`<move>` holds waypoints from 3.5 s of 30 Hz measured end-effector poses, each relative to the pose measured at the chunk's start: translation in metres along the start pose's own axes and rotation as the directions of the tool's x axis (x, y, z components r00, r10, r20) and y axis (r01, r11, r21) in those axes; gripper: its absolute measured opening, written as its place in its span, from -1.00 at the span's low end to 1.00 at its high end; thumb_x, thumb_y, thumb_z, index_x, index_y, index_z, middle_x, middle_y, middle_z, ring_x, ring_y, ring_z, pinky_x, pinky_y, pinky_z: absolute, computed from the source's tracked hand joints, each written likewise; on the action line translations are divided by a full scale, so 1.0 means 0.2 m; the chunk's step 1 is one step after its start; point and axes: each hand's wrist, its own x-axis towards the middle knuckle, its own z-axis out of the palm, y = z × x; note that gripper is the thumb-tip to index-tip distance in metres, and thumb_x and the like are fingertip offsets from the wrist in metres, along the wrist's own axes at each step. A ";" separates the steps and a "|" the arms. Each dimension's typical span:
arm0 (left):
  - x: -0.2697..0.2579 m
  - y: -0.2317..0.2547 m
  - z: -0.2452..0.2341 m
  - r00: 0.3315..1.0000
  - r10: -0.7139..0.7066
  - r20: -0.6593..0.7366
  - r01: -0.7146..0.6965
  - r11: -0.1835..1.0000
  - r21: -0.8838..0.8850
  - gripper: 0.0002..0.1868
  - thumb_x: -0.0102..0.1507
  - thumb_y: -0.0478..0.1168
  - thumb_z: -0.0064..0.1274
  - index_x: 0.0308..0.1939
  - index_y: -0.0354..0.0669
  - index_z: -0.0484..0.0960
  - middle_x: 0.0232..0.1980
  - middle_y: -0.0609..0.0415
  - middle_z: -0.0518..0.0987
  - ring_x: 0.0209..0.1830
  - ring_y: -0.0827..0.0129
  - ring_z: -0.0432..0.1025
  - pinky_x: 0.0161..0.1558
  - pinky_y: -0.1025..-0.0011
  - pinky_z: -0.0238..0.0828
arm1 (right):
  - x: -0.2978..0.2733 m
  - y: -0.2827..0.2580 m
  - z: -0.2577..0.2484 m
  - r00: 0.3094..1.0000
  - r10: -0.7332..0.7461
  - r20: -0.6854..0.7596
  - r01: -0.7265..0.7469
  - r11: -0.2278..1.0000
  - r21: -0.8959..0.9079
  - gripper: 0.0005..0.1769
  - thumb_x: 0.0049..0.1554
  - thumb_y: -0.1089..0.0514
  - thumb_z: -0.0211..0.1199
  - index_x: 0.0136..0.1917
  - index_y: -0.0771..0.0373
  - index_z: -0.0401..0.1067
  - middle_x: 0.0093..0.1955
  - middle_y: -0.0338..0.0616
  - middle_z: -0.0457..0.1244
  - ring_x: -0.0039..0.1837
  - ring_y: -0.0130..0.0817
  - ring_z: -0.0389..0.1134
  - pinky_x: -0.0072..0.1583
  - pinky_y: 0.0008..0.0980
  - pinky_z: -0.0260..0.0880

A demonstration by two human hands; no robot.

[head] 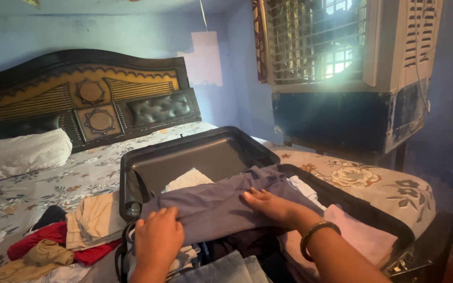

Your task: The person folds a dark blue garment and places it into an open suitcase. They then pick up a white patterned shirt, fold it, and place it into the suitcase as well.

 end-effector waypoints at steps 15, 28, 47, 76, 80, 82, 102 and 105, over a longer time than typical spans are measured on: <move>0.00 -0.23 0.00 0.901 -0.425 0.085 0.433 0.887 -0.162 -0.53 0.25 -0.25 -0.12 0.16 0.41 0.59 -0.21 0.39 0.74 0.01 0.40 0.59 0.21 -0.01 0.12 | 0.01 0.03 -0.02 1.000 -0.001 -0.022 0.000 0.999 -0.047 -0.11 0.19 -0.50 -0.19 0.60 0.00 0.10 0.75 -0.28 -0.26 0.75 -0.29 -0.37 0.63 -0.23 -0.34; 0.06 -0.18 -0.07 0.879 -0.429 0.209 0.447 0.894 -0.043 -0.73 0.28 -0.06 -0.02 0.00 0.26 0.70 0.00 0.18 0.73 0.13 0.21 0.56 0.22 -0.09 0.07 | 0.04 0.07 -0.01 0.999 0.029 -0.032 -0.026 0.995 0.091 -0.08 0.18 -0.47 -0.03 0.59 0.11 0.07 0.70 -0.19 -0.06 0.69 -0.31 -0.06 0.58 -0.33 -0.11; 0.82 -0.25 0.26 0.735 -0.001 0.678 0.266 0.920 -0.287 -0.34 0.16 -0.13 0.22 0.37 0.20 0.48 0.40 -0.09 0.47 0.42 0.08 0.34 0.41 0.11 0.30 | 0.13 0.10 0.04 0.943 -0.112 -0.314 0.033 0.969 -0.246 -0.18 0.16 -0.46 -0.04 0.54 -0.03 0.23 0.65 -0.15 -0.02 0.67 -0.10 -0.15 0.59 -0.16 -0.12; 0.88 0.62 0.70 0.825 -0.025 0.565 0.153 0.972 -0.180 -0.59 0.23 0.04 0.09 0.10 -0.02 0.67 0.17 -0.08 0.65 0.19 -0.01 0.52 0.17 0.06 0.46 | 0.09 0.03 -0.04 0.797 -0.354 -0.489 -0.037 0.780 -0.624 -0.15 0.10 0.02 0.23 0.60 0.07 0.04 0.49 0.09 0.06 0.47 0.03 0.05 0.33 0.13 0.08; 0.96 0.47 0.85 0.761 -0.145 0.633 0.317 0.934 -0.167 -0.51 0.18 0.05 0.20 0.10 -0.12 0.68 0.17 -0.15 0.66 0.18 -0.04 0.53 0.17 0.04 0.46 | 0.13 0.03 -0.05 0.741 -0.391 -0.547 -0.105 0.736 -0.669 -0.63 0.10 0.16 0.26 0.20 0.11 0.39 0.19 -0.12 0.30 0.30 -0.09 0.28 0.22 -0.06 0.28; 1.05 0.39 0.90 0.738 -0.187 0.648 0.384 0.906 -0.176 -0.46 0.16 0.06 0.26 0.10 -0.17 0.69 0.18 -0.18 0.66 0.18 -0.06 0.54 0.16 0.03 0.46 | 0.15 0.02 -0.04 0.810 -0.311 -0.497 -0.110 0.752 -0.650 -0.68 0.08 0.12 0.32 0.12 0.11 0.43 0.16 -0.09 0.31 0.29 -0.06 0.28 0.21 -0.01 0.26; 1.21 0.37 0.70 0.625 0.066 0.778 0.477 0.757 -0.447 -0.33 0.13 -0.09 0.37 0.32 -0.07 0.60 0.45 -0.10 0.49 0.45 0.08 0.31 0.34 0.17 0.24 | 0.12 0.05 -0.04 0.844 -0.266 -0.465 -0.084 0.791 -0.606 -0.62 0.01 -0.02 0.43 0.07 0.11 0.50 0.16 -0.07 0.33 0.31 0.00 0.25 0.21 0.00 0.27; 1.16 0.37 0.68 0.708 0.232 0.667 0.438 0.597 -0.672 -0.34 0.13 -0.35 0.22 0.33 0.17 0.59 0.45 0.03 0.51 0.41 0.19 0.37 0.32 0.26 0.31 | 0.12 0.06 -0.04 0.853 -0.252 -0.458 -0.088 0.794 -0.602 -0.65 0.02 -0.02 0.42 0.06 0.08 0.51 0.17 -0.09 0.33 0.33 -0.01 0.24 0.22 -0.01 0.27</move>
